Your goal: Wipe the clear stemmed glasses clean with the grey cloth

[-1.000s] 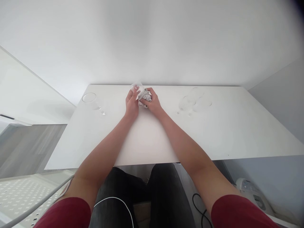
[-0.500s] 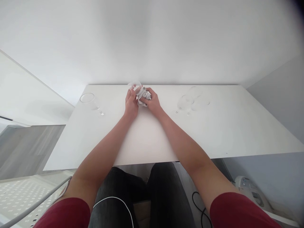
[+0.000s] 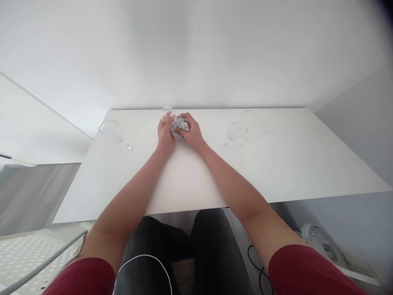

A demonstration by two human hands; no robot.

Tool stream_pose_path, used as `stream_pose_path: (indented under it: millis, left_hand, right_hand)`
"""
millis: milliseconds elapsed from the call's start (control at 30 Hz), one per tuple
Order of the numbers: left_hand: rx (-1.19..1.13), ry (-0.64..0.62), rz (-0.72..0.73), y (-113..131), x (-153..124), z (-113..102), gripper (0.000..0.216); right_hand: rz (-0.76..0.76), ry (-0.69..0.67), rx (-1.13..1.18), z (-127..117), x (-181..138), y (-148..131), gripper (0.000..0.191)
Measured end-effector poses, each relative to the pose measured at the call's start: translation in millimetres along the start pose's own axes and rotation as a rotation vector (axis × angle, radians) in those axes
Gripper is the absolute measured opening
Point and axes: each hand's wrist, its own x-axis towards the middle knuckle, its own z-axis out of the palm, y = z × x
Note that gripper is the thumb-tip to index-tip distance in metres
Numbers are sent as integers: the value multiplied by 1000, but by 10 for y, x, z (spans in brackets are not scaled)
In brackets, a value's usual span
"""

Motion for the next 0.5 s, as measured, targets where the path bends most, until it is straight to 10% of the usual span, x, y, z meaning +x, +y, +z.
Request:
stream_pose_path:
  millis: [200, 500]
  left_hand:
    - [22, -64, -19, 22, -24, 30, 58]
    - [67, 61, 69, -28, 37, -51, 51]
  right_hand:
    - [88, -30, 270, -49, 62, 39, 37]
    - [15, -57, 70, -14, 28, 29, 48]
